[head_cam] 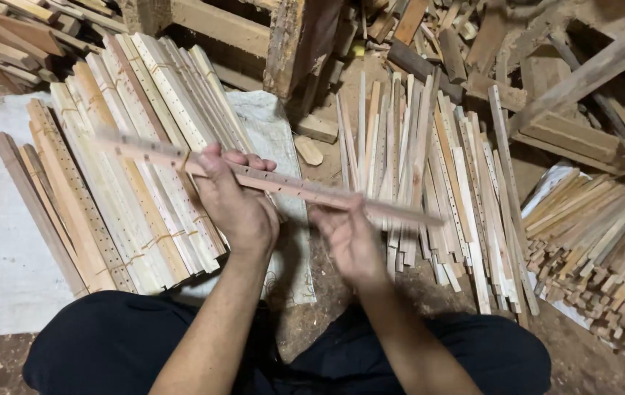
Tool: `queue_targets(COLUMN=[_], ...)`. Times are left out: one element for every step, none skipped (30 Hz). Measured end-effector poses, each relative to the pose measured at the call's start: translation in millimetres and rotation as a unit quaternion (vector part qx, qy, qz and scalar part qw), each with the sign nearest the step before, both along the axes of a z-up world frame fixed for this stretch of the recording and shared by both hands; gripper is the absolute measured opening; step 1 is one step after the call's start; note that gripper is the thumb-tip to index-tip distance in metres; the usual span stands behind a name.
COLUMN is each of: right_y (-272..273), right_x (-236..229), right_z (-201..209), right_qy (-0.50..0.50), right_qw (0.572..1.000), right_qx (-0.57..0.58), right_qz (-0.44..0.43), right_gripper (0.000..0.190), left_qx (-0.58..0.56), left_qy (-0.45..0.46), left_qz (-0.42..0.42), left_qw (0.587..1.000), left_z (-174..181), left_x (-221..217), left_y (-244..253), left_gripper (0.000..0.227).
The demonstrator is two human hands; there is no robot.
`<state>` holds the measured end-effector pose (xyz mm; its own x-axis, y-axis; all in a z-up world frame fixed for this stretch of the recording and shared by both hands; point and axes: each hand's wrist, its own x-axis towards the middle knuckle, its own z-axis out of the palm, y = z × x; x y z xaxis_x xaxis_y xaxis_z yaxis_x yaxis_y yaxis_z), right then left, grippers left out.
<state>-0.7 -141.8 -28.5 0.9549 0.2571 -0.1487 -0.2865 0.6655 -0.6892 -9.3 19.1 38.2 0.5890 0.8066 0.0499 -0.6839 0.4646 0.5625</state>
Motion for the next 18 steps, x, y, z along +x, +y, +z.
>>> queue_targets(right_y=[-15.1, -30.2, -46.1, -60.6, -74.6, -88.5, -95.5, -102.5, -111.1, -106.9, -101.2, -95.5, -83.5, -71.3, -58.0, -53.4, -48.5, -43.5], right_x=[17.5, 34.9, 51.9, 57.1, 63.3, 69.3, 64.8, 61.1, 56.9, 46.4, 38.4, 30.4, 24.2, 17.7, 12.1, 13.6, 15.9, 18.1], right_z=[-11.5, -23.2, -34.6, -15.1, 4.4, 23.6, 50.1, 76.4, 102.3, 110.9, 120.6, 130.6, 114.2, 97.8, 81.4, 48.7, 16.5, -15.5], right_qy=[0.001, -0.004, -0.009, -0.008, -0.051, -0.094, -0.089, -0.170, -0.245, -0.239, -0.278, -0.314, -0.310, -0.320, -0.330, -0.327, -0.347, -0.366], right_qw=[1.000, 0.999, 0.996, 0.995, 0.990, 0.982, 0.983, 0.956, 0.909, 0.910, 0.884, 0.850, 0.851, 0.854, 0.853, 0.854, 0.850, 0.844], right_qx=[0.000, -0.011, -0.022, -0.024, -0.049, -0.074, -0.076, -0.192, -0.305, -0.308, -0.367, -0.421, -0.422, -0.411, -0.397, -0.396, -0.378, -0.360], right_qz=[-0.003, -0.046, -0.089, -0.092, -0.119, -0.146, -0.145, -0.143, -0.141, -0.141, -0.087, -0.031, -0.030, 0.024, 0.079, 0.081, 0.118, 0.155], right_gripper=[0.061, 0.056, 0.053, 0.053, 0.057, 0.064, 0.064, 0.052, 0.042, 0.042, 0.039, 0.036, 0.036, 0.035, 0.034, 0.034, 0.034, 0.037], left_qx=[0.000, -0.036, -0.073, -0.074, -0.031, 0.014, 0.011, 0.125, 0.235, 0.231, 0.313, 0.389, 0.388, 0.475, 0.555, 0.555, 0.534, 0.511], left_qy=[0.001, 0.034, 0.067, 0.069, 0.188, 0.298, 0.302, 0.297, 0.285, 0.288, 0.245, 0.196, 0.199, 0.140, 0.079, 0.082, 0.047, 0.012], left_qz=[-0.003, -0.034, -0.065, -0.068, -0.211, -0.348, -0.348, -0.425, -0.498, -0.502, -0.413, -0.317, -0.320, -0.260, -0.194, -0.195, -0.221, -0.247], left_qw=[1.000, 0.998, 0.993, 0.993, 0.959, 0.889, 0.888, 0.846, 0.784, 0.782, 0.819, 0.842, 0.841, 0.829, 0.805, 0.804, 0.815, 0.823], left_z=[-6.2, -12.6, -18.8, -20.1, -21.7, -23.5, -23.3, -23.3, -23.9, -14.4, -3.3, 7.9, 6.5, 4.9, 3.3, 2.2, 1.7, 1.4], left_x=[-1.9, -3.9, -6.0, -10.7, -15.2, -19.9, -23.1, -26.0, -28.6, -33.6, -36.2, -39.0, -31.6, -24.4, -16.9, -18.1, -17.7, -17.2], left_y=[-5.4, -10.6, -16.2, -20.4, -24.3, -28.2, -30.8, -33.7, -37.7, -36.3, -33.5, -30.7, -28.4, -25.9, -22.6, -26.6, -30.5, -34.3], left_gripper=[0.038, 0.040, 0.042, 0.042, 0.056, 0.071, 0.071, 0.054, 0.037, 0.037, 0.030, 0.027, 0.027, 0.020, 0.044, 0.044, 0.047, 0.050])
